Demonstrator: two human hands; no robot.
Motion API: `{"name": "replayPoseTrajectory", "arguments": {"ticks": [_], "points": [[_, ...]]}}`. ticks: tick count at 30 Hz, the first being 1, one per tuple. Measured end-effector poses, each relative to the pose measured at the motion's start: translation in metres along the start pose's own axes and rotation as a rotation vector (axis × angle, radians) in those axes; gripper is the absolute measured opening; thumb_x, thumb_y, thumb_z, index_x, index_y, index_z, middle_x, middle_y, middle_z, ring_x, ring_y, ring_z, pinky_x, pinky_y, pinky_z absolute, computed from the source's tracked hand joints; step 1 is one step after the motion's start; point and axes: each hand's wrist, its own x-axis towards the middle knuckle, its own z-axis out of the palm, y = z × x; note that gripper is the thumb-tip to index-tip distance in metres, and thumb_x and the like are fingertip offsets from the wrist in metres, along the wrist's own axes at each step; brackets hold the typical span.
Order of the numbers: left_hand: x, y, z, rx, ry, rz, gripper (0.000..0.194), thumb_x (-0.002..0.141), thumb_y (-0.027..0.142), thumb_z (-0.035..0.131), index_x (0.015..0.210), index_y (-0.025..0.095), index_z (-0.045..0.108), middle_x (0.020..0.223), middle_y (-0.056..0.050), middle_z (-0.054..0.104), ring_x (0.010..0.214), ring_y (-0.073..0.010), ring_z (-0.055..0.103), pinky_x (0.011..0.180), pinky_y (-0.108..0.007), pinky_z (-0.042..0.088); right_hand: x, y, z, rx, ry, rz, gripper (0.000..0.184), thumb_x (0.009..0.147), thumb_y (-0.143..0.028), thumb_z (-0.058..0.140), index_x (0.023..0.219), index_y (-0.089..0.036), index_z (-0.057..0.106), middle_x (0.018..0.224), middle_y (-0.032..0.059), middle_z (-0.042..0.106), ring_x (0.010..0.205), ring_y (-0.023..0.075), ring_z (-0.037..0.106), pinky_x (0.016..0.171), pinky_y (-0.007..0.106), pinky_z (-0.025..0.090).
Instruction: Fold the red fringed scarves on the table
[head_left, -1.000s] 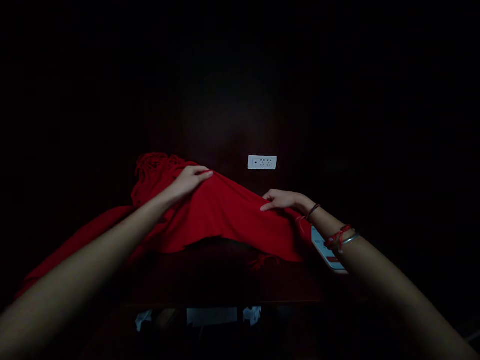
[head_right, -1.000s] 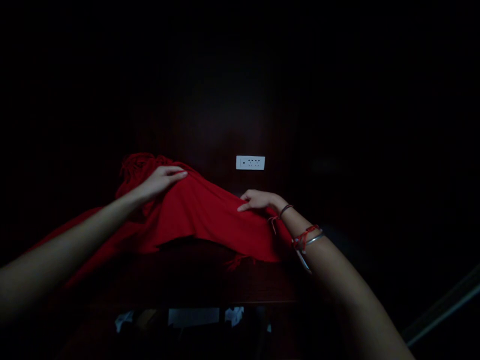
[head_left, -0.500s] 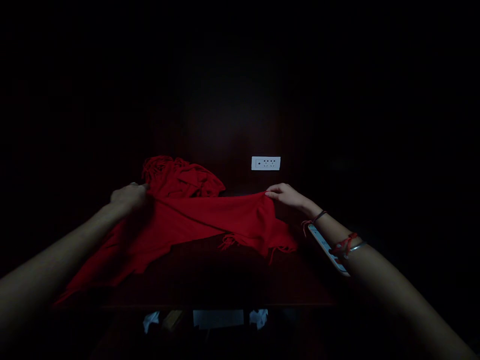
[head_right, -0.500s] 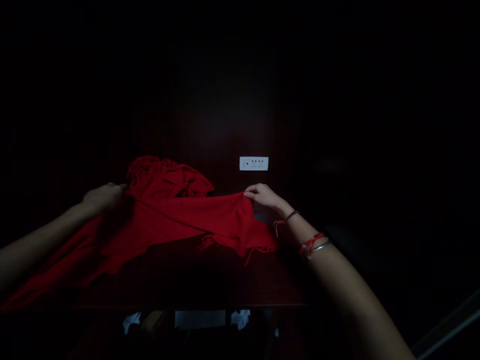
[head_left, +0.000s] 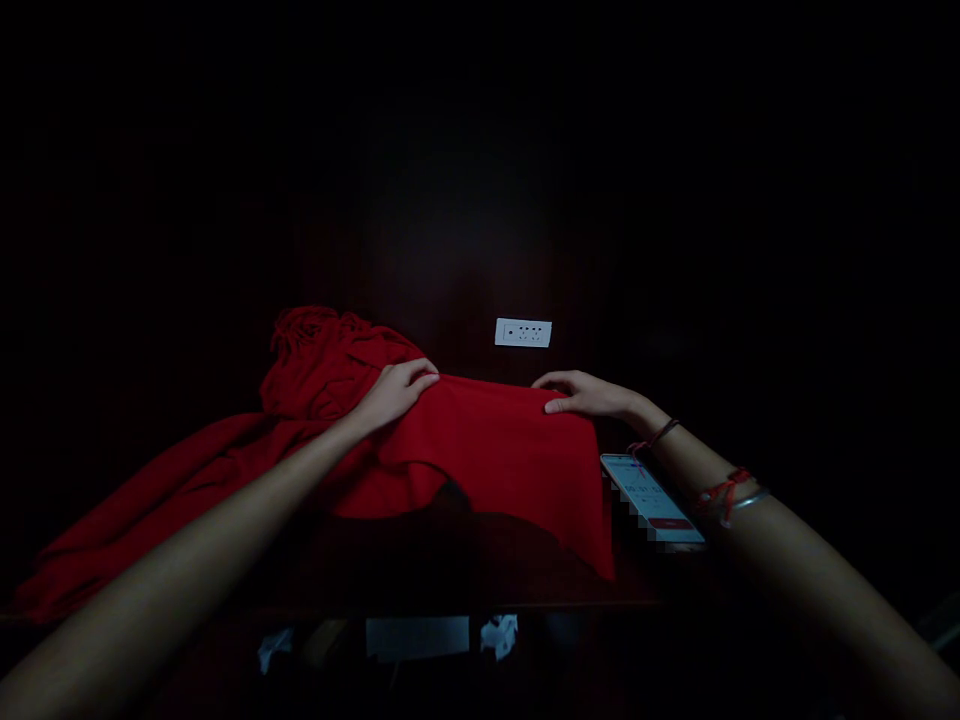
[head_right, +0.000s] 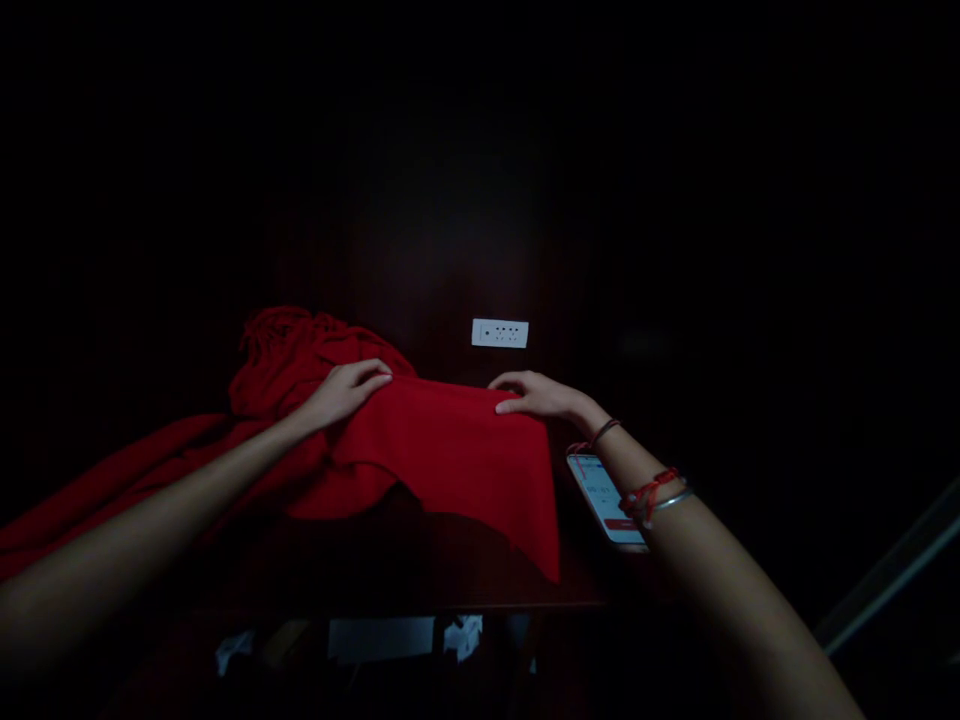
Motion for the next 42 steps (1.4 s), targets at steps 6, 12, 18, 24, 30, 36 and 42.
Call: {"name": "replayPoseTrajectory", "arguments": {"ticks": [6,12,18,24,30,36,42], "points": [[-0.005,-0.025,-0.024,0.391,-0.039,0.016,0.028,0.081,0.033,0.031,0.076,0.015,0.053,0.078,-0.005,0.056,0.075,-0.0167,0.051,0.070,-0.026,0.038,0.000,0.031,0.052,0.075,0.027,0.116,0.037,0.064,-0.022,0.056,0.099,-0.016,0.047,0.088,0.0030,0.056,0.074,0.0130,0.051,0.065,0.025,0.040],[-0.032,-0.069,0.003,0.631,-0.205,-0.403,0.031,0.082,0.030,0.026,0.089,0.017,0.053,0.082,-0.009,0.057,0.074,-0.0206,0.055,0.059,-0.027,0.041,-0.008,0.068,0.100,-0.056,0.090,0.305,0.037,0.059,-0.018,0.058,0.095,-0.015,0.049,0.084,0.0038,0.056,0.070,0.0125,0.050,0.061,0.021,0.038],[-0.027,-0.058,0.051,0.670,-0.275,-0.591,0.033,0.078,0.033,0.038,0.106,0.017,0.046,0.102,-0.015,0.049,0.090,-0.0280,0.050,0.070,-0.039,0.039,0.005,0.092,0.096,-0.014,0.487,0.419,0.018,0.071,-0.020,0.043,0.087,-0.018,0.050,0.076,0.0012,0.057,0.065,0.0115,0.051,0.056,0.021,0.038],[-0.013,-0.059,0.109,0.395,-0.420,-0.296,0.036,0.073,0.032,0.049,0.106,0.021,0.046,0.108,-0.009,0.046,0.099,-0.0213,0.044,0.080,-0.032,0.035,0.008,0.083,0.082,-0.368,0.600,0.653,0.039,0.074,-0.019,0.040,0.113,-0.018,0.038,0.098,0.0114,0.053,0.086,0.0197,0.050,0.065,0.028,0.038],[-0.025,-0.074,0.126,0.353,-0.456,-0.244,0.012,0.074,0.021,0.045,0.082,0.019,0.053,0.087,-0.005,0.053,0.081,-0.0159,0.052,0.072,-0.025,0.038,0.005,0.080,0.105,-0.520,0.098,0.528,0.022,0.073,-0.023,0.044,0.090,-0.021,0.056,0.101,0.0079,0.052,0.091,0.0198,0.048,0.068,0.028,0.037],[-0.024,-0.061,0.118,0.389,-0.321,-0.200,0.016,0.079,0.022,0.038,0.078,0.018,0.053,0.083,-0.005,0.052,0.078,-0.0157,0.051,0.070,-0.025,0.037,0.005,0.088,0.103,-0.548,0.043,0.600,0.025,0.073,-0.015,0.037,0.082,-0.017,0.060,0.088,0.0105,0.059,0.082,0.0185,0.053,0.065,0.026,0.036],[-0.020,-0.058,0.112,0.407,-0.140,-0.182,0.017,0.079,0.020,0.035,0.077,0.016,0.052,0.082,-0.006,0.052,0.077,-0.0169,0.051,0.070,-0.025,0.038,0.003,0.093,0.099,-0.485,0.037,0.504,0.021,0.071,-0.015,0.041,0.080,-0.020,0.060,0.091,0.0063,0.059,0.082,0.0163,0.052,0.063,0.023,0.036]]}}
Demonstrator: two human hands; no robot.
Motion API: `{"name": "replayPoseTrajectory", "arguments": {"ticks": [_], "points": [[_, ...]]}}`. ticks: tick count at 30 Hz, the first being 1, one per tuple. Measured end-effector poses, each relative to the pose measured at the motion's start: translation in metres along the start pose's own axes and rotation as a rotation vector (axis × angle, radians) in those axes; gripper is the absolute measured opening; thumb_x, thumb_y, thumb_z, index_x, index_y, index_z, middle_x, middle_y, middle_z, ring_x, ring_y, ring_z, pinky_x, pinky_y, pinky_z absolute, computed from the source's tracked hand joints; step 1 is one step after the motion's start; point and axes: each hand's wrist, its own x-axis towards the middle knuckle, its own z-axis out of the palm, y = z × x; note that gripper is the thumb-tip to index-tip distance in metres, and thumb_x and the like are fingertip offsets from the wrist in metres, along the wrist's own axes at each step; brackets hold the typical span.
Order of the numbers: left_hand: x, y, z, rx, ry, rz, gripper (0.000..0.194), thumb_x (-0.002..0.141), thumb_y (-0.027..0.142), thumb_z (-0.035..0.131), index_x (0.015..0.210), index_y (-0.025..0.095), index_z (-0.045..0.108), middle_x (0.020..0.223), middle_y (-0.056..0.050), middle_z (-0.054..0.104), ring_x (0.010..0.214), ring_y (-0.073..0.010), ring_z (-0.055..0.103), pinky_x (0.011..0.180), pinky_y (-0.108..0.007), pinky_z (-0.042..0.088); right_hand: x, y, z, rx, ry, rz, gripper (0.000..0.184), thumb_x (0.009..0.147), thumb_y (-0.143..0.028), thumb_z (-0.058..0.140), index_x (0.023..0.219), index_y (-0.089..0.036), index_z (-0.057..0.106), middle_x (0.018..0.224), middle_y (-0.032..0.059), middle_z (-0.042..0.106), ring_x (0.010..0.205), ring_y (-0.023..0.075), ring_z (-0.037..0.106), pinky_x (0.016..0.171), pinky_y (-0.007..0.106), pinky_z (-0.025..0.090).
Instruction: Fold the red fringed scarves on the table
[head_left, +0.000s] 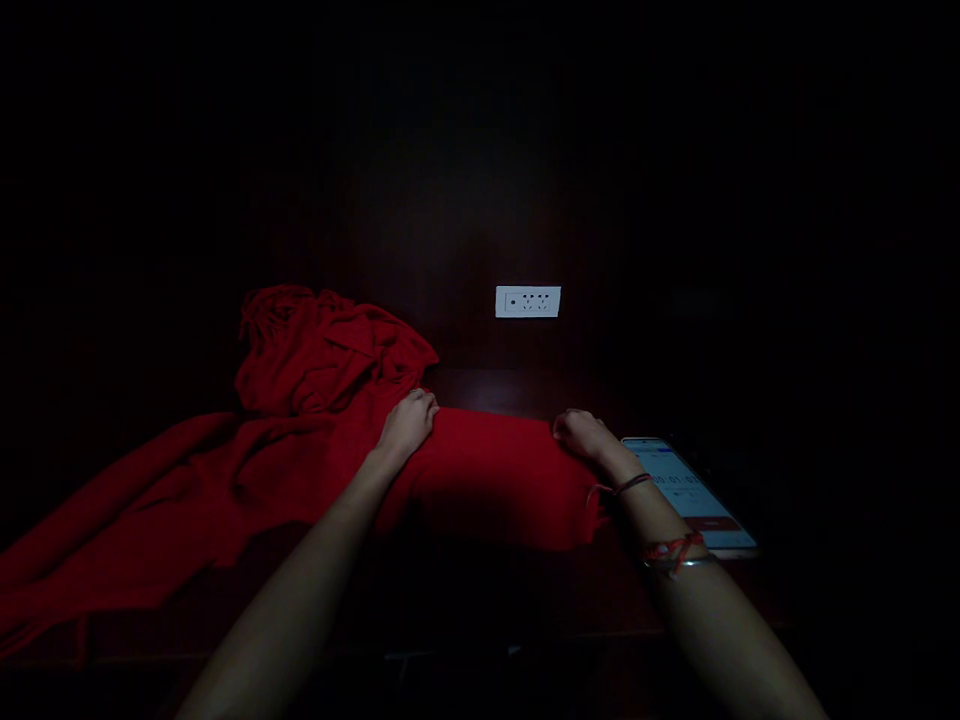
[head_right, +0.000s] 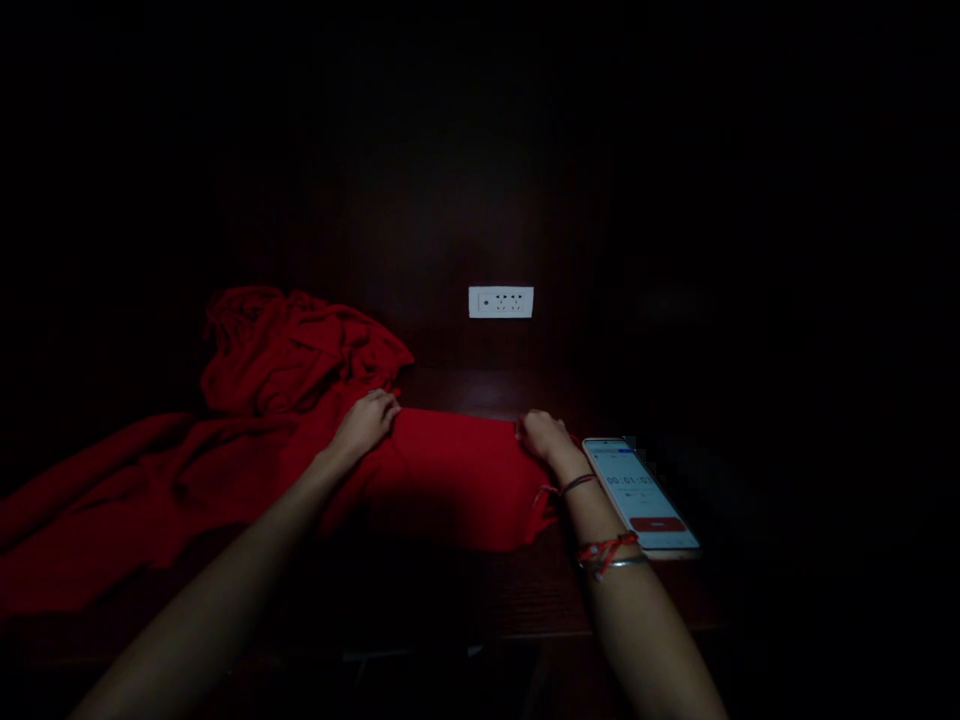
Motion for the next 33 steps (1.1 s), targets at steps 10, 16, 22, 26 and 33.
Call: {"name": "replayPoseTrajectory", "arguments": {"ticks": [10,16,22,26,33], "points": [[0.002,-0.002,-0.003,-0.020,0.072,0.060,0.021,0.082,0.019,0.031,0.079,0.015,0.052,0.078,-0.008,0.053,0.074,-0.0174,0.050,0.070,-0.026,0.038,-0.003,0.001,0.001,-0.020,0.043,-0.012,0.019,0.074,-0.018,0.039,0.082,-0.021,0.056,0.093,0.0057,0.055,0.083,0.0175,0.050,0.064,0.028,0.036],[-0.001,-0.006,0.000,-0.023,0.044,0.077,0.021,0.082,0.022,0.031,0.080,0.016,0.051,0.079,-0.006,0.054,0.075,-0.0172,0.051,0.069,-0.026,0.038,-0.007,-0.004,-0.003,-0.050,0.010,0.019,0.021,0.072,-0.011,0.037,0.078,-0.017,0.056,0.091,0.0087,0.055,0.082,0.0184,0.051,0.065,0.028,0.036],[0.000,-0.007,-0.005,-0.146,0.114,0.030,0.020,0.082,0.022,0.030,0.078,0.017,0.049,0.079,-0.005,0.054,0.076,-0.0157,0.051,0.071,-0.025,0.038,-0.007,-0.002,-0.014,0.063,0.280,0.083,0.024,0.069,-0.007,0.034,0.086,-0.016,0.048,0.092,0.0103,0.053,0.079,0.0183,0.050,0.066,0.028,0.034],[0.001,0.003,-0.032,-0.290,0.287,0.010,0.022,0.082,0.024,0.028,0.079,0.017,0.049,0.080,-0.003,0.054,0.078,-0.0139,0.050,0.074,-0.023,0.037,-0.015,-0.001,-0.031,0.243,0.628,0.079,0.024,0.076,-0.011,0.026,0.091,-0.015,0.043,0.082,0.0095,0.053,0.073,0.0168,0.049,0.065,0.025,0.033],[-0.007,0.012,-0.078,-0.329,0.278,0.169,0.024,0.080,0.031,0.033,0.075,0.017,0.051,0.078,-0.002,0.056,0.075,-0.0133,0.050,0.074,-0.022,0.036,-0.042,0.014,-0.068,0.300,0.662,-0.076,0.018,0.080,-0.024,0.029,0.087,-0.018,0.044,0.072,0.0058,0.054,0.061,0.0140,0.048,0.057,0.023,0.034]]}}
